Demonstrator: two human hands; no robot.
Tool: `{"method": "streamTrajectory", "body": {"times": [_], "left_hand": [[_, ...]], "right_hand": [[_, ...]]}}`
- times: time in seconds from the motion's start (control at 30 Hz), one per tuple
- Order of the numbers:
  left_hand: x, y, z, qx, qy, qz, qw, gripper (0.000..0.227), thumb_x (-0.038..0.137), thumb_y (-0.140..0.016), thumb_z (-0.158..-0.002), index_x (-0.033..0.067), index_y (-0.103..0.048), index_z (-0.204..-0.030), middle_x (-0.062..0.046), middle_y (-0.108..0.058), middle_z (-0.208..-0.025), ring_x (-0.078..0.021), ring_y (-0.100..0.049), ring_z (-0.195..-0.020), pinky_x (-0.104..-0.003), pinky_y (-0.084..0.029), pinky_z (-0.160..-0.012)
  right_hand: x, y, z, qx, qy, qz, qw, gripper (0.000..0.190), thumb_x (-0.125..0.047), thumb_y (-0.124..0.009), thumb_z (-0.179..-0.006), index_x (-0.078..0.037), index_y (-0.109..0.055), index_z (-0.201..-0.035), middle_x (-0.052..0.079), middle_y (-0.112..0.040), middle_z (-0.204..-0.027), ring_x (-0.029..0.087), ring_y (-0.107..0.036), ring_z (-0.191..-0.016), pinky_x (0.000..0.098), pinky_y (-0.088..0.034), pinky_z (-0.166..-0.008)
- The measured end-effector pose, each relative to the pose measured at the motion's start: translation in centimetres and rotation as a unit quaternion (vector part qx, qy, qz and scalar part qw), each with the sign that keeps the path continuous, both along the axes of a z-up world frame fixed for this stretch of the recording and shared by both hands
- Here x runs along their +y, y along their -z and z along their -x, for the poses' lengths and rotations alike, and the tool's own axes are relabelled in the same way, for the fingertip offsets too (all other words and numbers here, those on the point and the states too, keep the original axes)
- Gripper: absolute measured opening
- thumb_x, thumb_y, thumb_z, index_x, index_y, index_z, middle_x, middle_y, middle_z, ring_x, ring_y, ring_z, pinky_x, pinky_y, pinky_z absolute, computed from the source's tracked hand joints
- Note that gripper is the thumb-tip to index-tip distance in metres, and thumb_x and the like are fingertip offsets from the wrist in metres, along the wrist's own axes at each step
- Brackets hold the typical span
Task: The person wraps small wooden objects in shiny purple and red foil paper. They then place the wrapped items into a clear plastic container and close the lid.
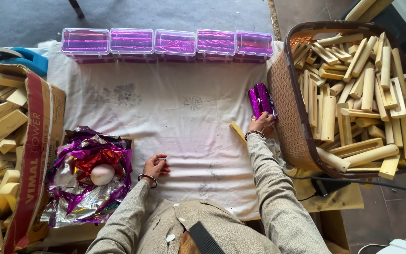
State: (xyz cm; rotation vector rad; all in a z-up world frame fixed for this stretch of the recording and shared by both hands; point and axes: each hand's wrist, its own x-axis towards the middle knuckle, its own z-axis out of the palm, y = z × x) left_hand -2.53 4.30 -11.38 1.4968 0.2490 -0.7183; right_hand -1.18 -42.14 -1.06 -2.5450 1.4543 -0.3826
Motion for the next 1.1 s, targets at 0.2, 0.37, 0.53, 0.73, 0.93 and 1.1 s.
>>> {"method": "streamTrajectory", "body": {"times": [0.2, 0.37, 0.53, 0.73, 0.93, 1.1], "left_hand": [[0.1, 0.3, 0.0, 0.009, -0.002, 0.002, 1.0, 0.026, 0.008, -0.06, -0.099, 0.0045, -0.063, -0.125, -0.011, -0.076, -0.088, -0.0199, -0.075, -0.07, -0.032, -0.062, -0.057], [0.2, 1.2, 0.0, 0.004, 0.002, 0.012, 1.0, 0.025, 0.008, -0.059, -0.1, 0.005, -0.063, -0.125, -0.011, -0.075, -0.088, -0.0202, -0.075, -0.07, -0.031, -0.062, -0.057], [0.3, 1.5, 0.1, -0.004, 0.003, 0.019, 1.0, 0.024, 0.009, -0.059, -0.101, 0.0048, -0.064, -0.124, -0.011, -0.075, -0.088, -0.0205, -0.075, -0.071, -0.032, -0.062, -0.057], [0.3, 1.1, 0.1, -0.005, 0.011, 0.022, 1.0, 0.024, 0.009, -0.057, -0.102, 0.0052, -0.062, -0.126, -0.01, -0.076, -0.092, -0.0213, -0.075, -0.073, -0.032, -0.062, -0.06], [0.4, 0.8, 0.3, -0.014, 0.005, 0.034, 0.999, 0.025, 0.008, -0.056, -0.102, 0.0041, -0.063, -0.126, -0.011, -0.076, -0.092, -0.0216, -0.076, -0.075, -0.032, -0.062, -0.06], [0.5, 1.0, 0.5, -0.021, 0.012, 0.023, 0.999, 0.024, 0.008, -0.056, -0.102, 0.0044, -0.062, -0.125, -0.01, -0.076, -0.094, -0.0205, -0.076, -0.076, -0.032, -0.063, -0.062]], "right_hand": [[-0.9, 0.6, 0.7, 0.009, -0.009, 0.007, 1.0, 0.049, -0.043, -0.086, -0.079, -0.014, -0.066, -0.114, 0.01, -0.059, -0.12, 0.034, -0.057, -0.117, 0.0505, -0.05, -0.094], [-1.1, -0.1, 2.5, -0.042, -0.037, 0.007, 0.998, 0.047, -0.04, -0.084, -0.08, -0.015, -0.066, -0.115, 0.011, -0.06, -0.118, 0.035, -0.056, -0.115, 0.0499, -0.049, -0.091], [1.5, -0.6, 7.0, -0.159, -0.134, 0.066, 0.976, 0.022, -0.027, -0.077, -0.091, -0.015, -0.069, -0.107, 0.009, -0.063, -0.113, 0.033, -0.059, -0.112, 0.0473, -0.05, -0.094], [9.5, -0.7, 15.7, -0.149, -0.35, 0.029, 0.924, 0.008, -0.015, -0.074, -0.087, -0.015, -0.071, -0.094, 0.006, -0.068, -0.102, 0.029, -0.063, -0.101, 0.0421, -0.053, -0.087], [10.3, 3.1, 20.4, -0.093, -0.346, 0.038, 0.933, 0.013, -0.017, -0.076, -0.087, -0.015, -0.07, -0.099, 0.004, -0.069, -0.107, 0.027, -0.064, -0.107, 0.0403, -0.053, -0.092], [8.2, 0.9, 21.2, -0.043, -0.155, 0.072, 0.984, 0.052, -0.02, -0.08, -0.078, -0.015, -0.063, -0.127, 0.011, -0.061, -0.124, 0.035, -0.057, -0.118, 0.0514, -0.047, -0.094]]}}
